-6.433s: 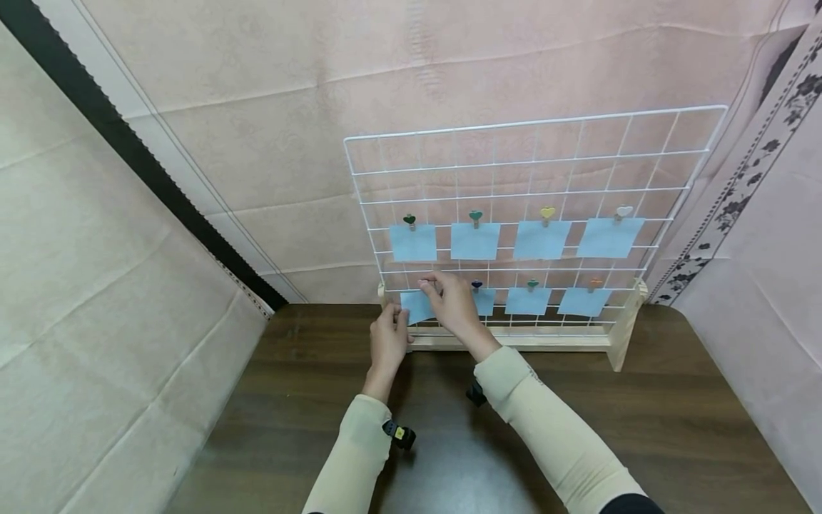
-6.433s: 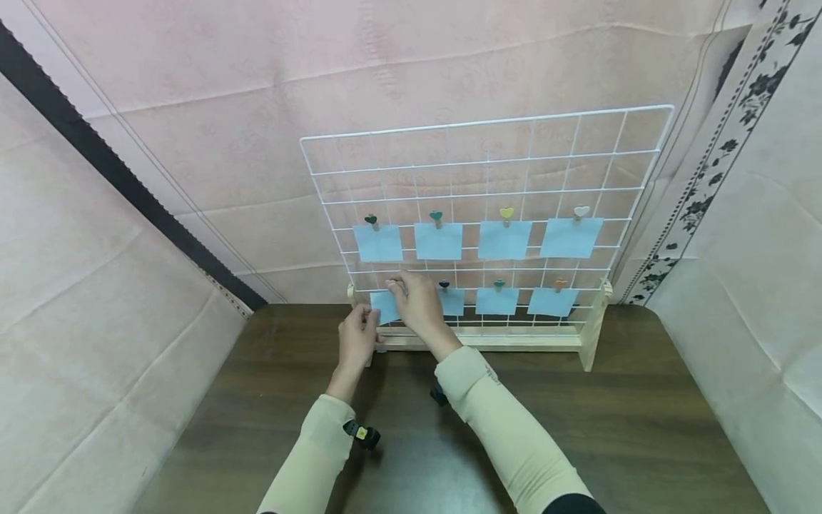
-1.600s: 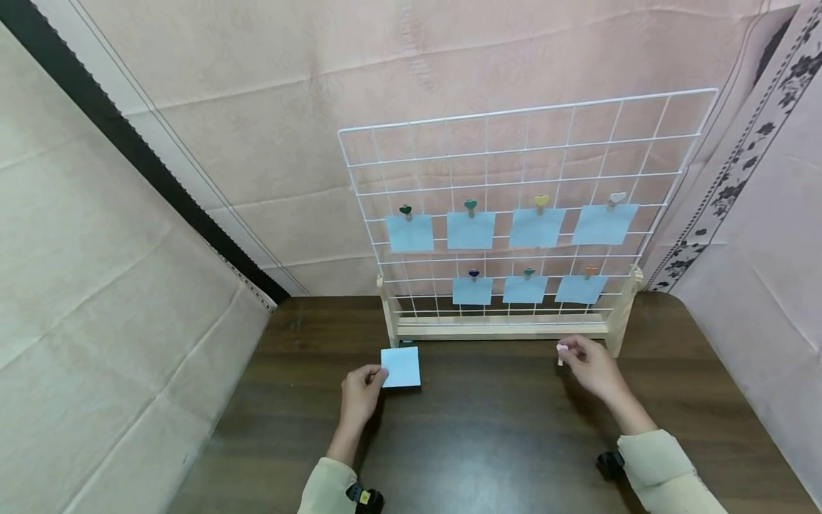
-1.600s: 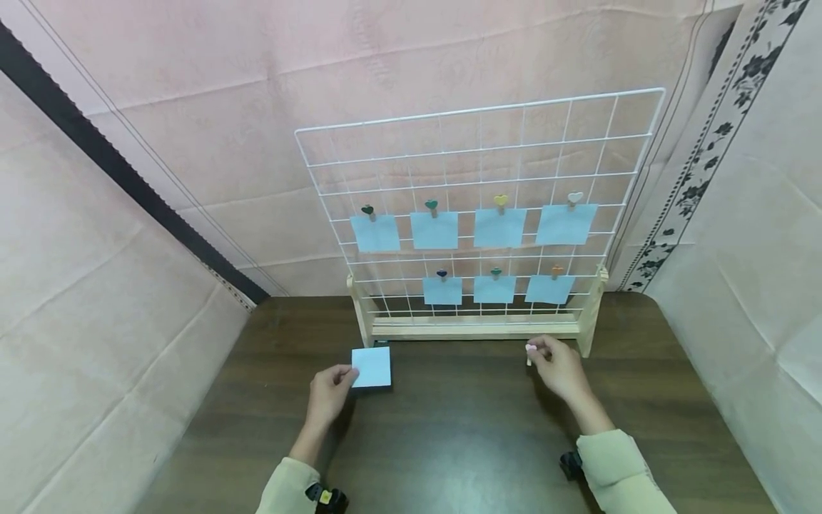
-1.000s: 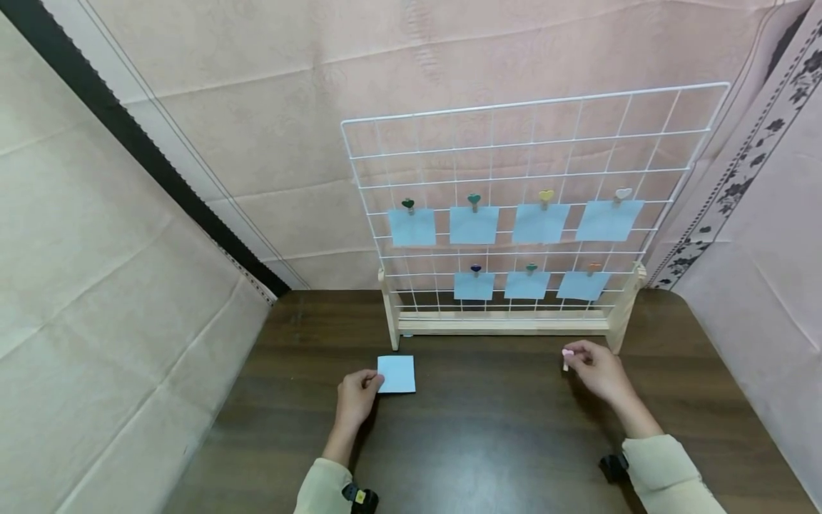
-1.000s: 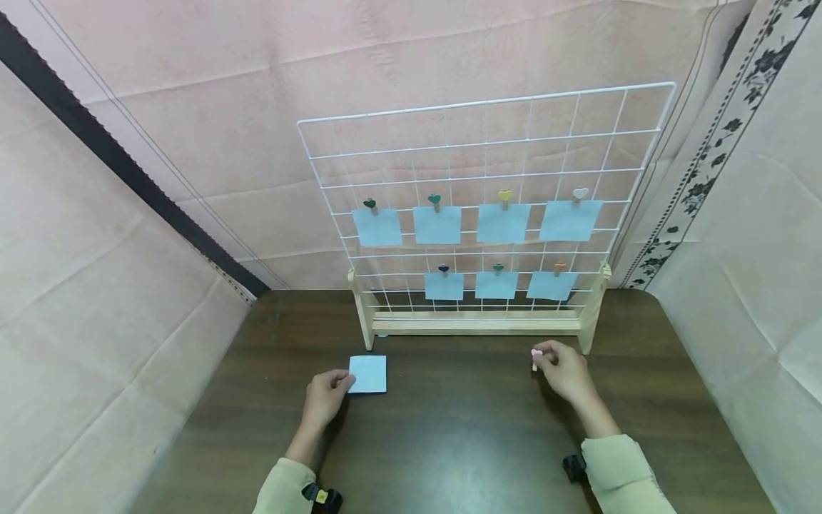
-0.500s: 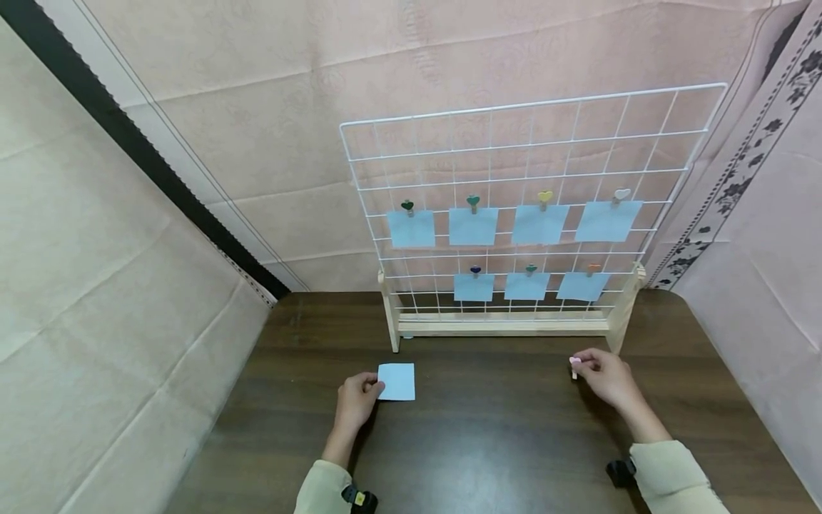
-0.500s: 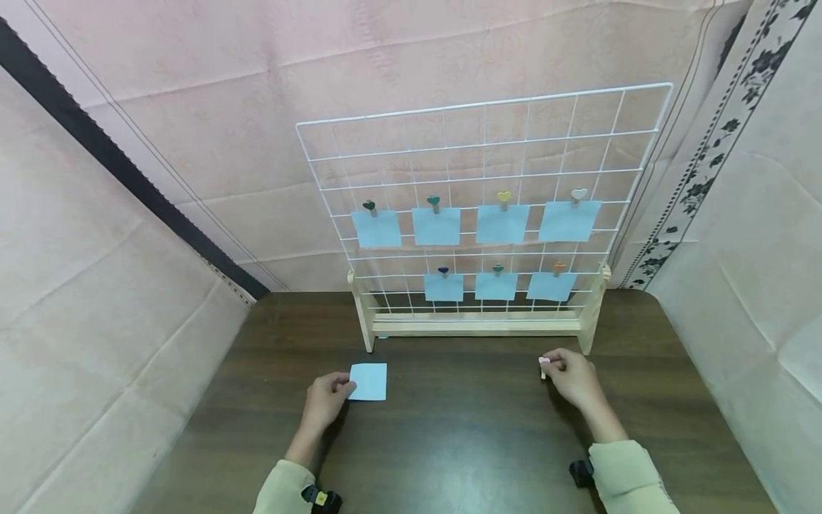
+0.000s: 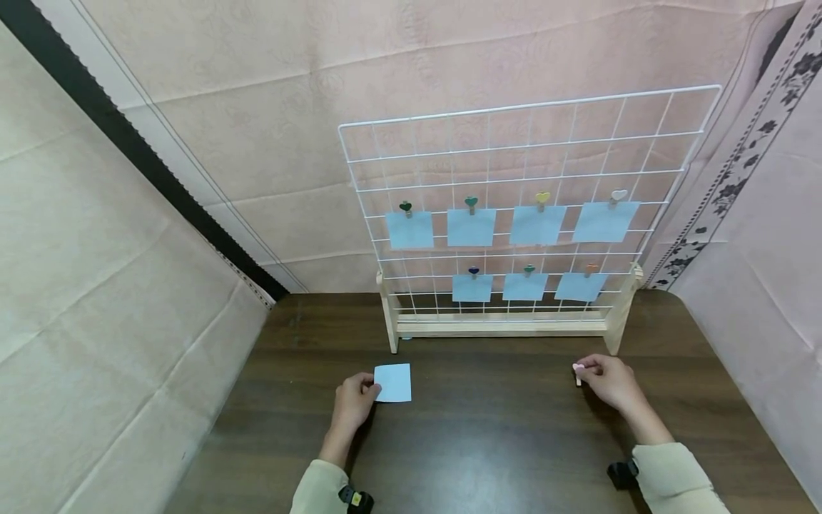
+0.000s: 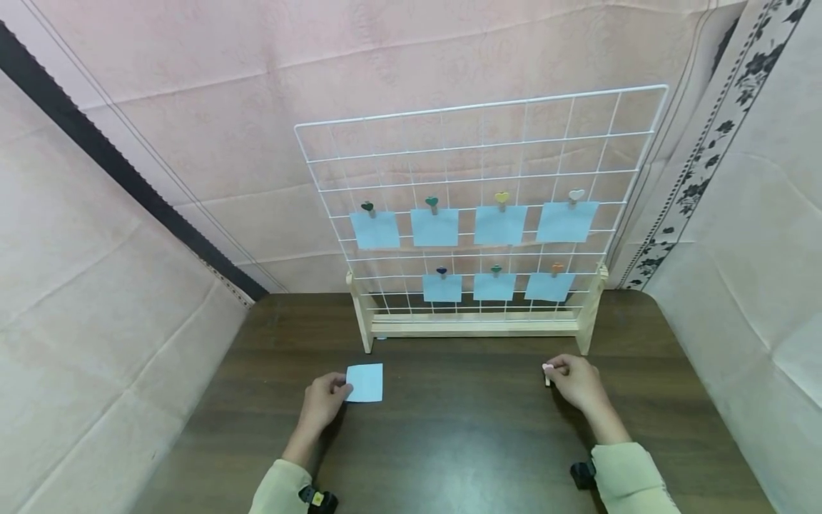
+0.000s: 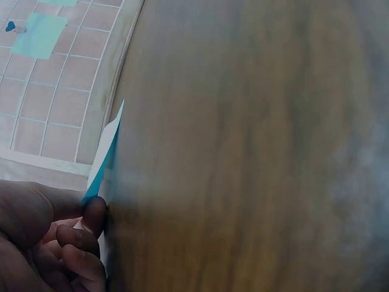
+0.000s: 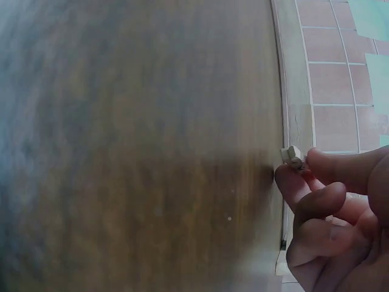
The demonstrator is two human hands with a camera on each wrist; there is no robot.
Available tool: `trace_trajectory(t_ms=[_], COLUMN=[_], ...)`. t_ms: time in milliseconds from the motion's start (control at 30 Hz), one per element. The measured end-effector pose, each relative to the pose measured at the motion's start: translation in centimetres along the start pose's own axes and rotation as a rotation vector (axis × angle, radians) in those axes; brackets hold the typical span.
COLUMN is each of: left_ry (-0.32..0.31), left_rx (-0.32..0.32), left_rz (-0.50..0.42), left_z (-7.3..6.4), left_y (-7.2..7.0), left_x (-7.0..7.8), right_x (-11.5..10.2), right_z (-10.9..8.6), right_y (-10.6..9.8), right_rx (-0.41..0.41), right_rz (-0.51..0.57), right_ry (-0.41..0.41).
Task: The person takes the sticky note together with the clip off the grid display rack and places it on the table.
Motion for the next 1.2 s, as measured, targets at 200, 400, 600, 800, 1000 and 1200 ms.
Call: trace_trajectory(t_ms=[200, 400, 600, 800, 1000, 1200], left_ry=[-0.002, 0.0, 0.021, 0.027, 0.041, 0.068], left_rx=[0.018, 0.029, 0.033, 0.026, 0.021, 0.025], left_rz=[0.044, 0.093, 0.133, 0.156, 0.167, 0.162], left_z=[-0.1, 0.1, 0.1, -0.1, -0.2, -0.2], left_y=[-0.1, -0.1, -0.2, -0.2, -0.2, -0.2], left_x=[0.2, 0.3, 0.4, 0.5, 0.6, 0.6], right_x=[0.8, 1.0, 0.8, 0.6, 1.2, 1.4], right_z=[0.0, 0.1, 0.1, -0.1, -0.4, -0.7], right_y=[0.4, 0.4, 0.5, 0.5, 0.6, 0.6], right_rx=[-0.024, -0.036, -0.032, -0.033, -0.051, -0.06], right_rz=[-0.016, -0.024, -0.04, -0.021, 0.036, 0.046], right_ry=[0.003, 0.015, -0.003, -0.002, 0.035, 0.05])
Point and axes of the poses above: each hand's wrist, its own z-axis towards the middle knuckle, its own y-axis out of the palm, x = y × z, the point moved 7 cm from there along z, towards the middle knuckle, and after that the axes turned 10 degrees about x, right-handed, at the moved point
